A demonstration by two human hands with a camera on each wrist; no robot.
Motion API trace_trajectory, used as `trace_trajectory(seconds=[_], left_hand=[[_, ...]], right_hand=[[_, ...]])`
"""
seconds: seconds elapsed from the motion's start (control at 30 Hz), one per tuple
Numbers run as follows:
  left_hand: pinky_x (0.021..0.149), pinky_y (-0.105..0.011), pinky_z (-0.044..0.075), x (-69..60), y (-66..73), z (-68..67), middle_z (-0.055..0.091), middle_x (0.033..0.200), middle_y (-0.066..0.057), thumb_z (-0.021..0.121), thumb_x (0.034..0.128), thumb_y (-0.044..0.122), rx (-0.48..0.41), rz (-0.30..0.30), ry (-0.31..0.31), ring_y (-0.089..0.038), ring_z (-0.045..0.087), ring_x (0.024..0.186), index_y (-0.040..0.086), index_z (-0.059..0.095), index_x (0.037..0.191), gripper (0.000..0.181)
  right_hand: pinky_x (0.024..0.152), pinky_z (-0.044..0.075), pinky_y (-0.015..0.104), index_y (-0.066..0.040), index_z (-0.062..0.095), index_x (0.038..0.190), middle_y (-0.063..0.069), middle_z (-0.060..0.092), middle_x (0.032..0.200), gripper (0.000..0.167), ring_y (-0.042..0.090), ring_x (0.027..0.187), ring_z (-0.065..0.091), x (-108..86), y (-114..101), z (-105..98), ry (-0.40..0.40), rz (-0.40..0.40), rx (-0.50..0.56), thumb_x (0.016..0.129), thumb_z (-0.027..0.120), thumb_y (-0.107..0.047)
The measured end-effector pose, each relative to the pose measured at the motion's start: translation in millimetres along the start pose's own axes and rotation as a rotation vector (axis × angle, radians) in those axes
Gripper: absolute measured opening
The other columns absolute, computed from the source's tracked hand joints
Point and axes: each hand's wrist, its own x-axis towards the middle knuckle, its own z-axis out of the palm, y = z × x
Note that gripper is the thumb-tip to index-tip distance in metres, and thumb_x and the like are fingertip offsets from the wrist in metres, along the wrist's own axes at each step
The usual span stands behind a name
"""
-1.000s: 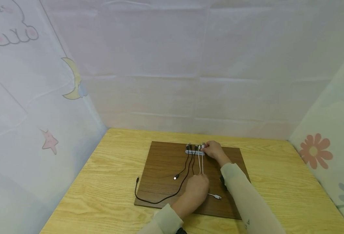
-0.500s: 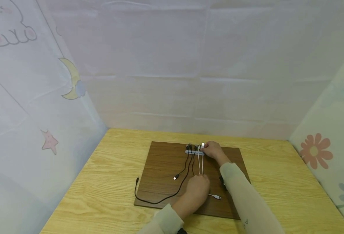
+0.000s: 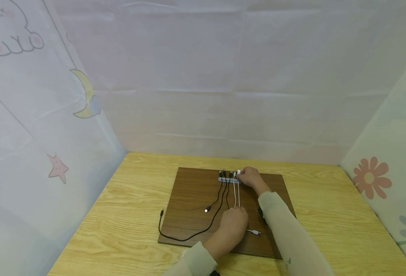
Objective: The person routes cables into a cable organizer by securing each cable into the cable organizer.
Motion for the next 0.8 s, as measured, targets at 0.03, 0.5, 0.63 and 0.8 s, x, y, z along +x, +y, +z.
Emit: trace_trajectory(seconds=[0.03, 0.5, 0.63, 0.8], left_hand=[[0.059, -0.021, 0.055, 0.0, 0.1, -0.1, 0.069, 0.082, 0.004, 0.068, 0.0976, 0.025, 0.0, 0.0, -0.002, -0.008, 0.067, 0.073, 0.016, 0.073, 0.111, 0.017], [0.056, -0.022, 0.054, -4.4, 0.5, -3.3, 0.066, 0.078, 0.004, 0.067, 0.0979, 0.024, 0.013, -0.008, 0.034, -0.008, 0.067, 0.069, 0.015, 0.073, 0.104, 0.013], [0.055, -0.022, 0.054, -4.4, 0.1, -2.9, 0.065, 0.076, 0.004, 0.066, 0.0978, 0.024, 0.015, -0.011, 0.051, -0.008, 0.066, 0.068, 0.015, 0.073, 0.1, 0.011], [0.056, -0.022, 0.054, -4.0, -0.1, -2.2, 0.066, 0.079, 0.003, 0.066, 0.0985, 0.024, 0.014, -0.009, 0.02, -0.008, 0.066, 0.068, 0.014, 0.073, 0.106, 0.015]], right_hand=[[0.051, 0.03, 0.027, -0.017, 0.038, 0.056, -0.005, 0.029, 0.05, 0.046, 0.011, 0.046, 0.026, -0.1, -0.1, 0.0, -0.001, 0.003, -0.002, 0.097, 0.057, -0.02], [0.048, 0.028, 0.027, -0.017, 0.037, 0.054, -0.006, 0.028, 0.049, 0.049, 0.01, 0.045, 0.024, 0.9, -1.6, 2.2, -0.013, 0.028, -0.025, 0.099, 0.054, -0.026], [0.048, 0.028, 0.027, -0.017, 0.036, 0.054, -0.006, 0.027, 0.048, 0.05, 0.011, 0.045, 0.023, 1.4, -3.2, 2.4, -0.014, 0.027, -0.036, 0.099, 0.054, -0.025], [0.048, 0.029, 0.027, -0.017, 0.036, 0.054, -0.006, 0.028, 0.048, 0.05, 0.01, 0.045, 0.023, 2.1, -3.8, 3.1, -0.022, 0.031, -0.047, 0.1, 0.053, -0.025]])
